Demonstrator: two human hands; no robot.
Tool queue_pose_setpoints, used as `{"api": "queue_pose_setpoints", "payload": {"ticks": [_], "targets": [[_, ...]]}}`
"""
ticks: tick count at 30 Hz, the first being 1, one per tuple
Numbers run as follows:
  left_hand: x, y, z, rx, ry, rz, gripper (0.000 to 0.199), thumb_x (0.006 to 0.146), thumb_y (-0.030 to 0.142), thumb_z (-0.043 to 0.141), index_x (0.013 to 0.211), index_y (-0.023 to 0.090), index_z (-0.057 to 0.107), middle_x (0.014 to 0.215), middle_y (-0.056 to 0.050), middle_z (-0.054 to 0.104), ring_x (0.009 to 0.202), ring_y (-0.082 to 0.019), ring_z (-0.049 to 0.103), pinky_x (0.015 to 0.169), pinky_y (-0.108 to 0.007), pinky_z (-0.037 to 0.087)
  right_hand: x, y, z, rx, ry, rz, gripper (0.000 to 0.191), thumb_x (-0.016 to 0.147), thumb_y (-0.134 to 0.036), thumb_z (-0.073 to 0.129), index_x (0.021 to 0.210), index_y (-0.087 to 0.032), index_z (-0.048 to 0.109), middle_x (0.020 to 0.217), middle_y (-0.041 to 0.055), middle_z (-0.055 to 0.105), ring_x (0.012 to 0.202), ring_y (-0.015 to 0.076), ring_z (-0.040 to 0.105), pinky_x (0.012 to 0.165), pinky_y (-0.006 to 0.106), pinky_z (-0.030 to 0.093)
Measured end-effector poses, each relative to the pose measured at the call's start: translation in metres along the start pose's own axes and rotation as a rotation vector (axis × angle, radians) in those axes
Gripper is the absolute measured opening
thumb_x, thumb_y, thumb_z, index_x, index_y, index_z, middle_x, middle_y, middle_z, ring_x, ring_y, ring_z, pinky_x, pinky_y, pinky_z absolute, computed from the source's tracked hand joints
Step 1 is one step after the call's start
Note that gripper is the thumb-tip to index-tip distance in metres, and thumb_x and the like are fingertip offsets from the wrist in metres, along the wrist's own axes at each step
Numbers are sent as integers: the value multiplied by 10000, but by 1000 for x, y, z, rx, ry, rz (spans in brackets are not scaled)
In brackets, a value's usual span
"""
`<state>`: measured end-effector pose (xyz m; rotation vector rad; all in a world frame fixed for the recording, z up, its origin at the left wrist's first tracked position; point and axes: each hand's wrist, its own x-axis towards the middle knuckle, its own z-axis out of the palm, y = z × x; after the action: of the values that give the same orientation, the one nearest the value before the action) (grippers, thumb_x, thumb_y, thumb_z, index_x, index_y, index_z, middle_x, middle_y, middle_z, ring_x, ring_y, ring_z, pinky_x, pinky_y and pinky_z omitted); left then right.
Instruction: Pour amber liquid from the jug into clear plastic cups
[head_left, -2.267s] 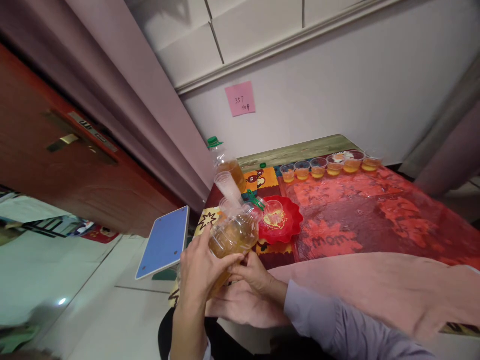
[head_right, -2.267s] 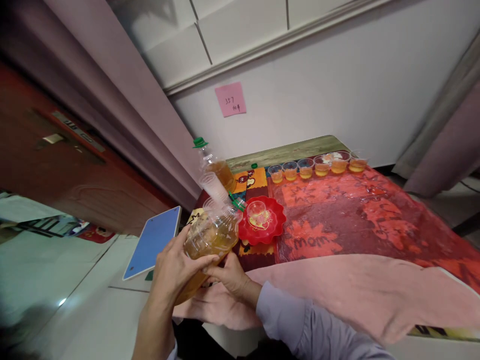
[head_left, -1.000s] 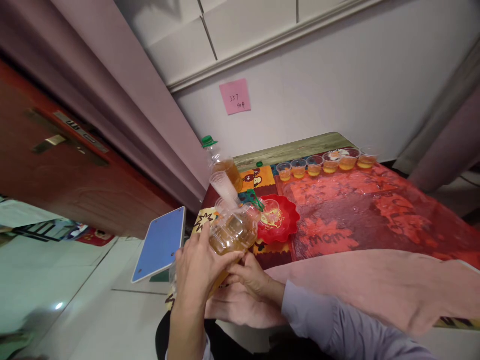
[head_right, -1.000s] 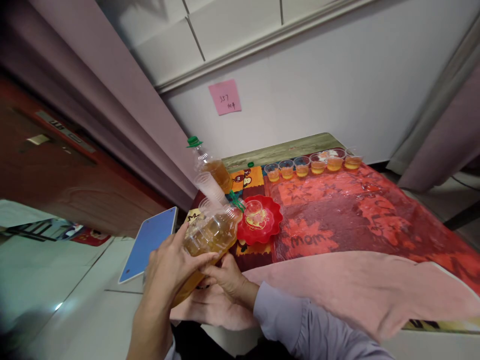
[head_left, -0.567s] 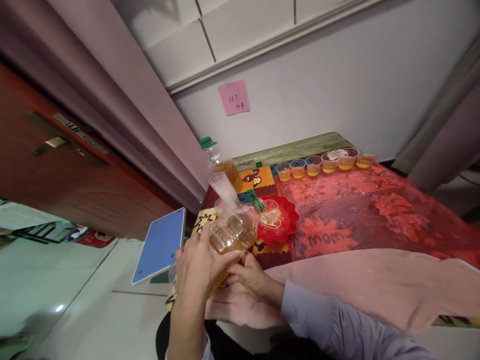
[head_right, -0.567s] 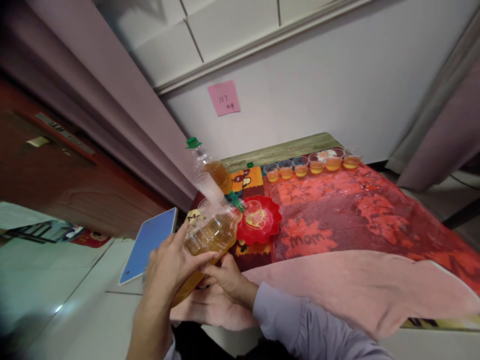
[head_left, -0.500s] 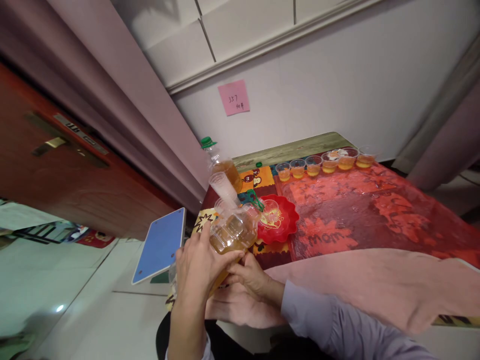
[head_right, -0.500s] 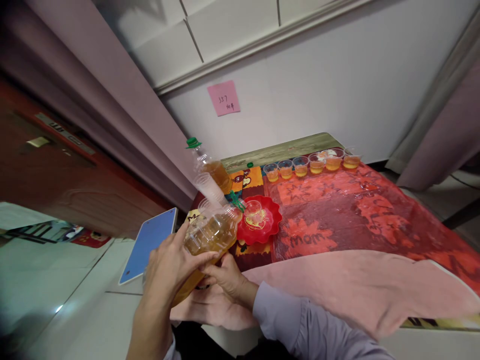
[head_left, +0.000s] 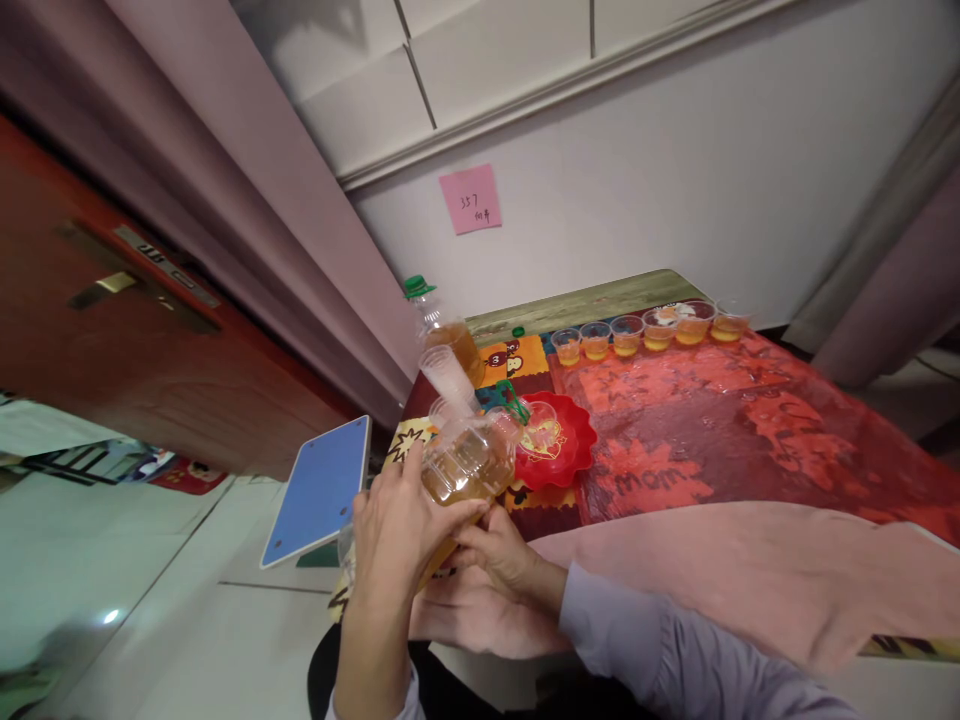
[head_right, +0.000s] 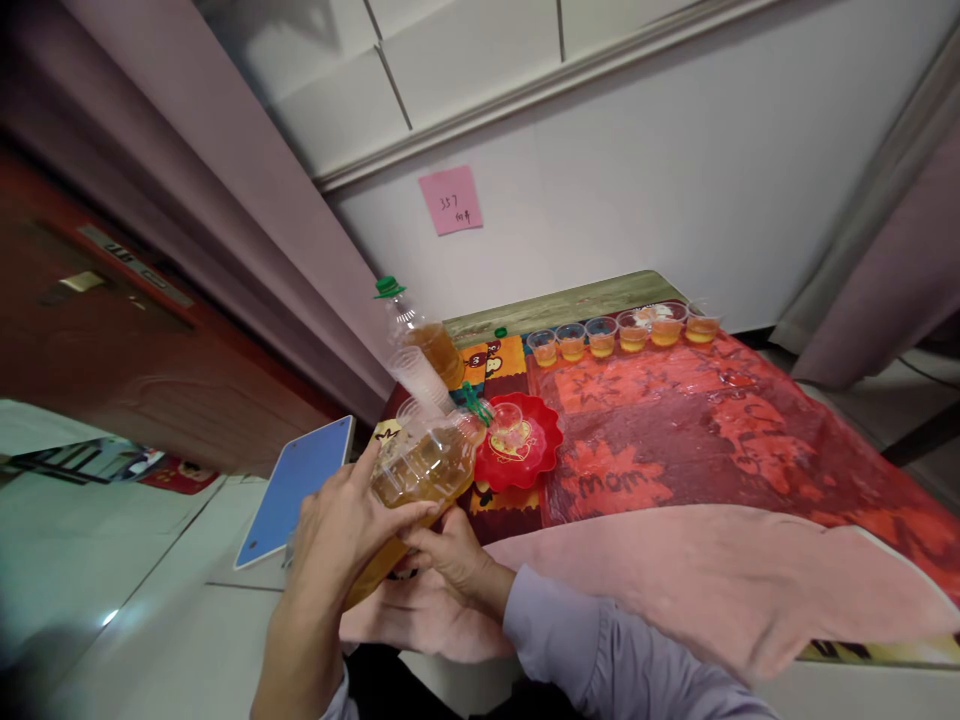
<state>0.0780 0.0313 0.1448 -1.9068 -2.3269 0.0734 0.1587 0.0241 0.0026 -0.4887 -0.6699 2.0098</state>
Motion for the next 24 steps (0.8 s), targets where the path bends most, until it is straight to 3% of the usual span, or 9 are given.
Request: {"api": "queue_pose_setpoints", "payload": {"ticks": [11,24], "targets": [[2,2,-3,2,-31,-18,1013,725,728,774,1550,215,485,1327,-203,720,1230,-421,686,991,-514,498,0,-1,-2,48,-3,6,608,660,-544,976,1129,-244,729,1105,75,781,942,247,742,697,341,608],[-1,8,-8,12,-35,-17,920,789,644,750,1549,201,482,1341,-198,719,1251,-413,684,1006,-513,503,-1,-3,0,47,9,-3,619,669,-548,961,1150,-228,740,1119,89,771,935,252,742,695,350,610]]}}
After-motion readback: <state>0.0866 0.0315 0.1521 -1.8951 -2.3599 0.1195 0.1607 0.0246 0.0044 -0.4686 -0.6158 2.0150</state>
